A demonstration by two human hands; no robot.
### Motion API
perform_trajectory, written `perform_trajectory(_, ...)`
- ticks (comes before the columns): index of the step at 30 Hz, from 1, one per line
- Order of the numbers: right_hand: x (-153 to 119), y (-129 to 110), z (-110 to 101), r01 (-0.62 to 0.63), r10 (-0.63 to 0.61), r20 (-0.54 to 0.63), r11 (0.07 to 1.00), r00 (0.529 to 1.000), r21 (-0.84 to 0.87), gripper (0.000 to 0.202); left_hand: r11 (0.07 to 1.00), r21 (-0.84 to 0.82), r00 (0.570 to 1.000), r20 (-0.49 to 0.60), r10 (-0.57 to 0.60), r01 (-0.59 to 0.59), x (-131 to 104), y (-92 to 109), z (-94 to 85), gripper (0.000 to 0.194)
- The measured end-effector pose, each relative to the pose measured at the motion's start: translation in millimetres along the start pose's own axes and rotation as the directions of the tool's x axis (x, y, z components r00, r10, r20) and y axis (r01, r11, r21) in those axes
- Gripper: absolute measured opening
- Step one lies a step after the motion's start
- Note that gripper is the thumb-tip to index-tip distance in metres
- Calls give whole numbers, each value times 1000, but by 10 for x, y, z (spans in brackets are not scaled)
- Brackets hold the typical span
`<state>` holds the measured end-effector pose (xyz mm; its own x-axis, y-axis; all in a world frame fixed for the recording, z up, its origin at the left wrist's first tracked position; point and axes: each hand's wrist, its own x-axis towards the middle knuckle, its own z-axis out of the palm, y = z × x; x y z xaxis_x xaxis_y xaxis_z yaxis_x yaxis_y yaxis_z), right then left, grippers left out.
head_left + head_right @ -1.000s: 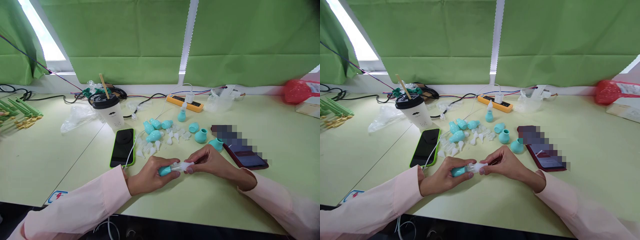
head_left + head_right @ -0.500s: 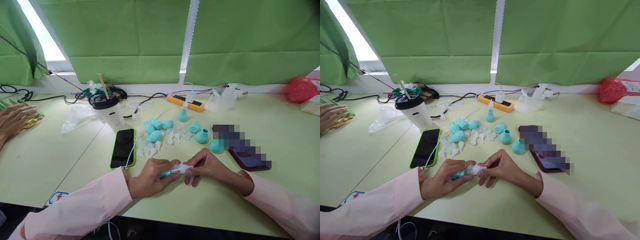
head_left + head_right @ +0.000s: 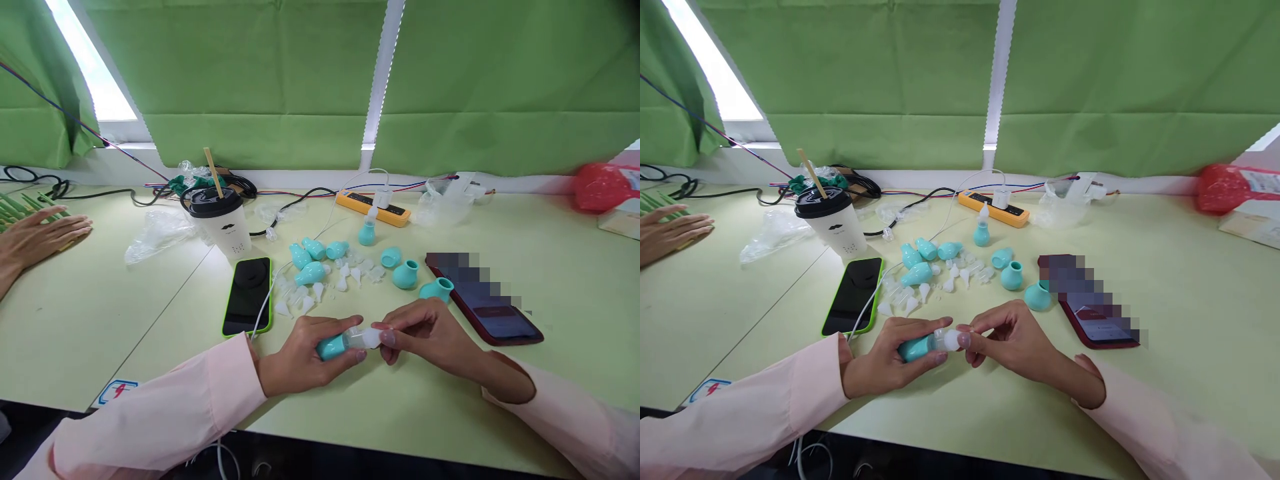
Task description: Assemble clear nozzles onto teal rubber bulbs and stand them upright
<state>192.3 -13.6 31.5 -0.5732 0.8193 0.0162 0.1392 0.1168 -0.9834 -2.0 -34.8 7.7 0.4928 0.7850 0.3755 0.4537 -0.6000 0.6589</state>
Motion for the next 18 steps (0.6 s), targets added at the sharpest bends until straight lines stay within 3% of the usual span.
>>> perform_trajectory(9,-29,76,62,-4,4,-19,1000,1000,-26,15,998,9,998,21,65,-65,-32,-20,2,38)
perform_trajectory(18,-61,127,94,90,-96,-72,992,993,-85,12,994,16,994,-17,111,-111,-42,-12,19,38)
